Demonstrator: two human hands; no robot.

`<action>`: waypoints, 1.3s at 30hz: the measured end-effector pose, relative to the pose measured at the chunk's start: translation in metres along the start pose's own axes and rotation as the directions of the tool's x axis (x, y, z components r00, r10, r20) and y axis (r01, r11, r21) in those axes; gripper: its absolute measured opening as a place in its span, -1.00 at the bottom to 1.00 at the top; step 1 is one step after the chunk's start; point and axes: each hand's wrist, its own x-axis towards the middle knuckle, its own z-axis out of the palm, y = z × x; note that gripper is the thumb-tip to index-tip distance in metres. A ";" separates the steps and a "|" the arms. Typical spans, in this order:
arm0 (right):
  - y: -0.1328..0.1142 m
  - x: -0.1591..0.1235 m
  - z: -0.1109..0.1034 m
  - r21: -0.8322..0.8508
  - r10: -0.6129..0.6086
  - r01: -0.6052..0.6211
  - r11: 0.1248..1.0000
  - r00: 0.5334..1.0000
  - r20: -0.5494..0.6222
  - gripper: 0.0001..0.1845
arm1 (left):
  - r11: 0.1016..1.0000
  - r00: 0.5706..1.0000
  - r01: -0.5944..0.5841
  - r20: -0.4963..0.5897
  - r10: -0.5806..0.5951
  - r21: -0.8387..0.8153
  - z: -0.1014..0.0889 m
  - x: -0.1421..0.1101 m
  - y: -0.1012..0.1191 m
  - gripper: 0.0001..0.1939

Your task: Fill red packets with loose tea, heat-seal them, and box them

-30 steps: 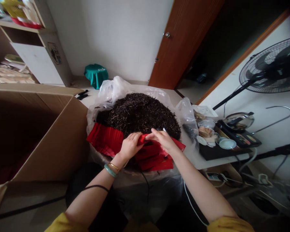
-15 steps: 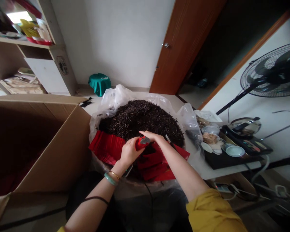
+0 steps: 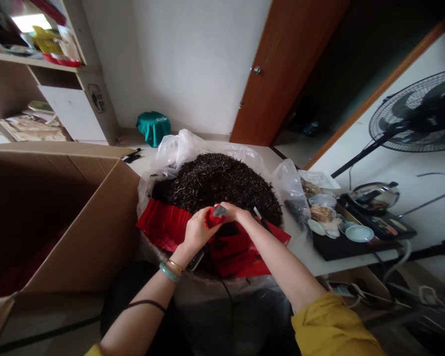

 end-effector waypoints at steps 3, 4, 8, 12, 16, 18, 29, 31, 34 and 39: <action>0.000 -0.001 0.004 0.045 0.012 -0.012 0.999 1.000 -0.004 -0.73 | 1.000 1.000 0.011 0.012 -0.011 -0.005 0.000 0.001 0.000 -0.50; 0.000 -0.002 0.006 0.063 0.020 -0.019 0.998 1.000 -0.013 -0.74 | 1.000 1.000 0.013 0.016 -0.013 -0.006 0.000 0.001 0.000 -0.49; 0.003 -0.008 0.008 0.161 0.073 -0.060 0.985 0.994 -0.075 -0.78 | 1.000 1.000 0.028 0.014 -0.028 0.001 -0.002 0.001 0.002 -0.49; 0.014 -0.027 -0.006 0.296 0.171 -0.125 0.947 0.976 -0.136 -0.72 | 0.999 1.000 0.030 0.003 -0.030 0.013 -0.002 0.002 0.002 -0.49; 0.015 -0.058 -0.042 0.429 0.225 -0.118 0.895 0.952 -0.207 -0.66 | 0.999 1.000 0.026 -0.011 -0.026 0.028 -0.001 0.002 0.003 -0.49; 0.006 -0.073 -0.062 0.564 0.200 -0.009 0.825 0.940 -0.277 -0.68 | 0.999 1.000 0.023 -0.014 -0.022 0.037 -0.001 0.002 0.004 -0.50; -0.055 -0.083 -0.075 0.097 -0.012 0.054 0.994 0.921 -0.390 -0.69 | 0.999 1.000 0.021 -0.018 -0.020 0.027 0.002 0.003 0.000 -0.46; -0.054 -0.081 -0.070 0.106 -0.005 0.054 0.993 0.910 -0.414 -0.64 | 0.999 0.999 0.025 -0.021 -0.024 0.031 0.003 0.004 -0.001 -0.45; -0.054 -0.081 -0.065 0.171 0.013 0.076 0.982 0.885 -0.466 -0.58 | 0.999 0.999 0.026 -0.024 -0.025 0.036 0.003 0.005 0.000 -0.44; -0.059 -0.081 -0.057 0.392 0.016 0.192 0.900 0.884 -0.468 -0.62 | 0.998 1.000 0.023 -0.003 -0.023 0.052 0.002 0.005 0.002 -0.44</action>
